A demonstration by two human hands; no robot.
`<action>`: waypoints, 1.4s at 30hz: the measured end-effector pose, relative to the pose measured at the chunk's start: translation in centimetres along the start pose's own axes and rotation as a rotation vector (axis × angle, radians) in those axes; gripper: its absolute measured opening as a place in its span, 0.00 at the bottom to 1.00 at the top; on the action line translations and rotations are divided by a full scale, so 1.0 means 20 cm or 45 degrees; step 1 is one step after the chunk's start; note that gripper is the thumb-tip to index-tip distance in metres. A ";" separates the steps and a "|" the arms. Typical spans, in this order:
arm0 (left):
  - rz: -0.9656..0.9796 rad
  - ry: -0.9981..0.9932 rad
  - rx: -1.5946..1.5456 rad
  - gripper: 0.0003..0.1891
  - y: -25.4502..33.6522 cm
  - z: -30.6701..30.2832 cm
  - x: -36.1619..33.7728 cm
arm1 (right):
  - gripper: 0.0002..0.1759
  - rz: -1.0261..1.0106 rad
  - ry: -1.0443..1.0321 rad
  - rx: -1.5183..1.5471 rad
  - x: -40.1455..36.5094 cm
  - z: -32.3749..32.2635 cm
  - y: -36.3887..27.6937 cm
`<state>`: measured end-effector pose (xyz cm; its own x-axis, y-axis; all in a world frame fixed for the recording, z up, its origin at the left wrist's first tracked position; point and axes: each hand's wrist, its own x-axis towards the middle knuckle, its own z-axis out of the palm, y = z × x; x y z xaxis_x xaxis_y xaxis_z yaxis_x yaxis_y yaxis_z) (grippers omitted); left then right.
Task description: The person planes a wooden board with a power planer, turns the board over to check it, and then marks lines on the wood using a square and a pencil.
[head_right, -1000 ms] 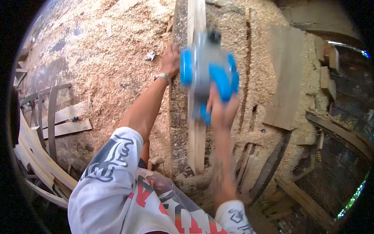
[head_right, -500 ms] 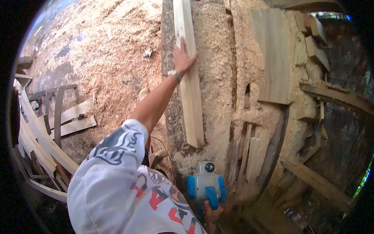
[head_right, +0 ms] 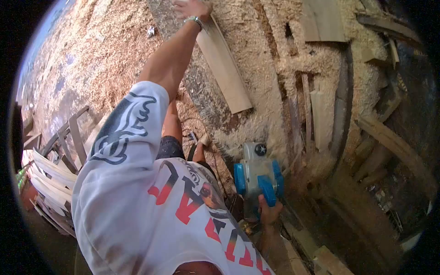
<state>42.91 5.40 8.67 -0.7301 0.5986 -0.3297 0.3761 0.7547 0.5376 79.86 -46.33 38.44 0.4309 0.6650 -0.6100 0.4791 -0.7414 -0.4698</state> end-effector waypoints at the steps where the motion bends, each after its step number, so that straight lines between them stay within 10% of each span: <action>1: 0.013 0.019 -0.011 0.59 -0.03 0.04 0.02 | 0.19 -0.013 -0.030 -0.013 0.00 0.01 -0.02; 11: 0.701 0.444 -0.197 0.55 -0.50 -0.03 0.24 | 0.28 -0.377 -0.111 -0.049 0.13 0.11 0.15; 14: 0.520 -0.022 -0.567 0.51 -0.41 -0.40 0.04 | 0.28 -0.405 -0.172 0.074 0.22 0.20 0.04; 28: 0.814 0.083 -0.808 0.31 -0.50 -0.23 0.17 | 0.20 -0.668 -0.356 0.098 0.76 0.53 -0.16; 34: 0.688 -0.139 -0.989 0.29 -0.50 -0.26 0.14 | 0.16 -0.725 -0.407 -0.011 0.83 0.63 -0.39; 42: 0.766 0.189 -0.500 0.37 -0.50 -0.28 0.13 | 0.16 -0.753 -0.477 0.031 0.91 0.83 -0.74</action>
<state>34.03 -1.99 6.84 -0.5421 0.8152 0.2040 0.5242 0.1384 0.8403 67.92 -24.78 23.66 -0.1918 0.8851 -0.4240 0.5325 -0.2691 -0.8025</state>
